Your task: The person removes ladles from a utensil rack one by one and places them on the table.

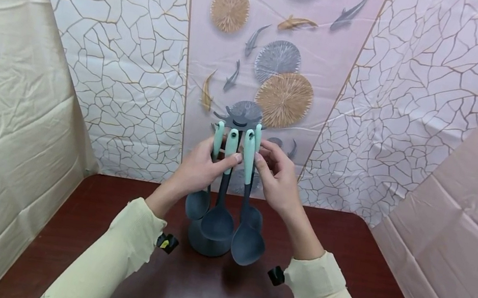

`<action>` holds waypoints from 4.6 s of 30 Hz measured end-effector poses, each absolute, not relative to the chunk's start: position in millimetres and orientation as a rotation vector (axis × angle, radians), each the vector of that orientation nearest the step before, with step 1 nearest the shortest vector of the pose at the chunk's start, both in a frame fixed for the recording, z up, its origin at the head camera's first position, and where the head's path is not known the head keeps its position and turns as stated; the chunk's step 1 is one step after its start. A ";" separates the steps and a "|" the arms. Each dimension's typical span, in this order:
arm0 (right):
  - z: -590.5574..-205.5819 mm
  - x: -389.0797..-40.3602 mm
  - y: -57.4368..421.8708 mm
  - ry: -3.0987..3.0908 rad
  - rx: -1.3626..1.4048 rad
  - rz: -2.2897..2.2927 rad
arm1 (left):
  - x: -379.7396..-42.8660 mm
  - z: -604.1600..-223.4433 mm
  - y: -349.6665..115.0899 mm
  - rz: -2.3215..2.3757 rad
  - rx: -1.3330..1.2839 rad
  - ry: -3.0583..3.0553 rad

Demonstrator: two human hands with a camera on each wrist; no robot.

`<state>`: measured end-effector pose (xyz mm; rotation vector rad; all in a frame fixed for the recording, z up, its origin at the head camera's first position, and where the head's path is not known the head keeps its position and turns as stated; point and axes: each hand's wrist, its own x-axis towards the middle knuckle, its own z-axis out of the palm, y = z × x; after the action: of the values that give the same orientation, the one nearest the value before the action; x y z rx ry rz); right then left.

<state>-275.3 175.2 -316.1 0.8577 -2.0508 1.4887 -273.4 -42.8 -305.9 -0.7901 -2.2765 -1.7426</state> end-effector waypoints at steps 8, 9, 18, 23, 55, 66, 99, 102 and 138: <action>-321.9 -273.0 178.6 -2.046 0.852 1.502 | -270.4 -310.6 -42.0 -1.708 -0.743 -2.336; -321.9 -273.0 178.9 -2.039 0.854 1.505 | -270.3 -310.6 -41.7 -1.712 -0.743 -2.333; -316.6 -271.7 180.8 -2.002 0.857 1.526 | -272.6 -309.4 -40.4 -1.730 -0.765 -2.300; -314.7 -270.8 181.3 -2.014 0.856 1.528 | -272.9 -309.2 -41.0 -1.761 -0.795 -2.276; -309.4 -271.4 185.6 -1.980 0.857 1.532 | -273.3 -306.2 -41.0 -1.782 -0.811 -2.258; -309.1 -272.4 187.3 -1.951 0.871 1.544 | -272.3 -306.1 -41.3 -1.747 -0.766 -2.286; -307.6 -268.1 195.3 -1.957 0.859 1.535 | -275.3 -307.7 -40.0 -1.771 -0.793 -2.272; -308.2 -268.8 196.6 -1.957 0.860 1.537 | -276.2 -308.2 -39.6 -1.782 -0.793 -2.269; -319.6 -269.1 215.5 -1.979 0.811 1.559 | -275.8 -308.0 -41.5 -1.744 -0.761 -2.281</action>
<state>-269.1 215.5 -319.6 0.8111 -1.9792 1.5592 -275.8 -41.5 -308.0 -0.7607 -2.2809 -1.7442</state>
